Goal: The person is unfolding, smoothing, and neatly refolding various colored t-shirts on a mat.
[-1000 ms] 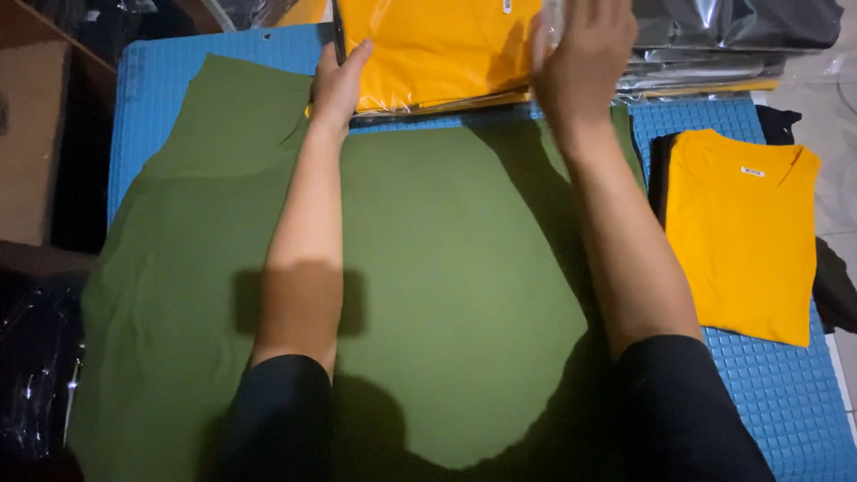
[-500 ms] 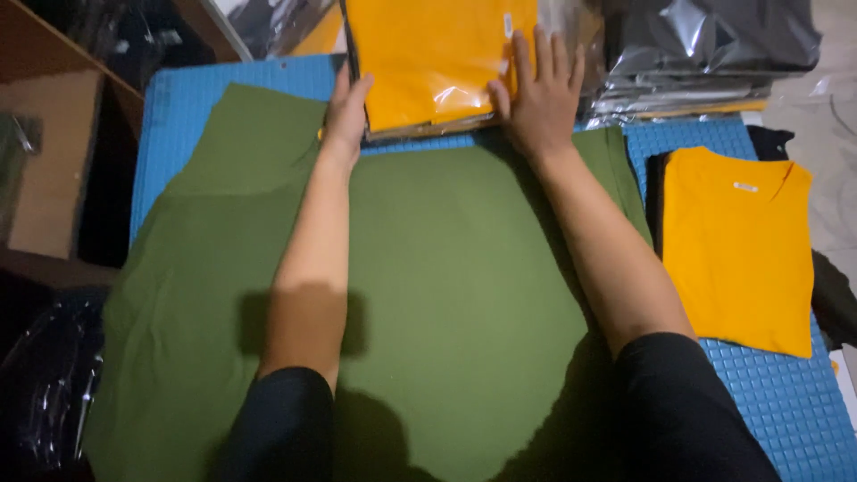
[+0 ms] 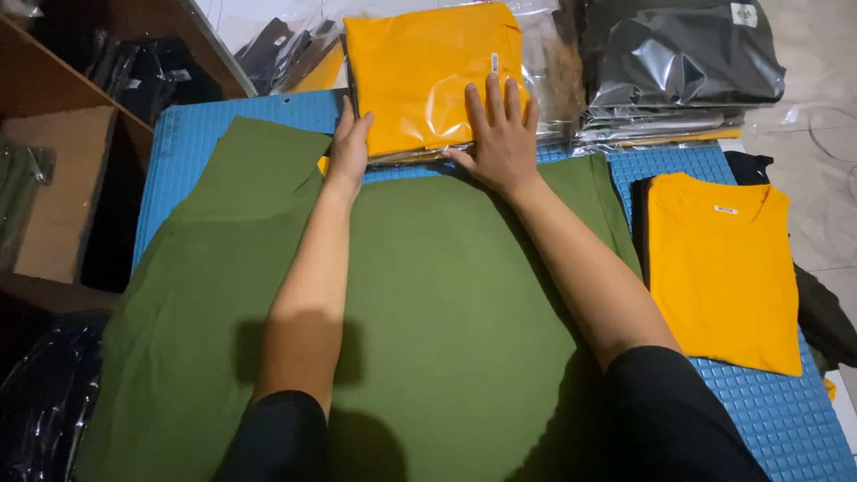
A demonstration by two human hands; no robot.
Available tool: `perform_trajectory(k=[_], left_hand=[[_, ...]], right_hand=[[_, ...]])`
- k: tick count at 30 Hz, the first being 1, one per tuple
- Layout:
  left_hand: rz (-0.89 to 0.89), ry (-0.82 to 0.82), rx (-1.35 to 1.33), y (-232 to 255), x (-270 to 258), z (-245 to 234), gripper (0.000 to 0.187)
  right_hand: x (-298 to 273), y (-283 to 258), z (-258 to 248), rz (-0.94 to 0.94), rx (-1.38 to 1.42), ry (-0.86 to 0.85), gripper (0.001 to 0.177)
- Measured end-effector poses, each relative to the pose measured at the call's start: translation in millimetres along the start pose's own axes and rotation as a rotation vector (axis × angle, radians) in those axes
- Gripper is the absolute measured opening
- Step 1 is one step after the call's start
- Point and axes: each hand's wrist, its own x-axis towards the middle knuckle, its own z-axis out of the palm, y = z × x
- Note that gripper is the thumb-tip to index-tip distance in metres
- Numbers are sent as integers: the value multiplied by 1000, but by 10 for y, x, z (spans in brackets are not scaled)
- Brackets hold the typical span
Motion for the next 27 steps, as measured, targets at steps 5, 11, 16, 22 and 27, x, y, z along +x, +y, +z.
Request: perform_trajectory(k=[5,11,16,22,27], left_hand=[[-21,-15,47,66,-30,35,72],[3,147,62,105,-111,-28,72],[576,300,187,92,-290,39,48],[884,114,776,357,-1147,247,21],[562,-513,1043,154,-1903,128,62]], right_hand=[[47,31,-11,-2,2,4,101],[-23,-66,-105,37,19,-134,107],[-294,-230,-468,-147,94,71,80],[-971,-258,-769,-225,215,-132,62],[-1623,-120,-1120,93,130,-519,77]])
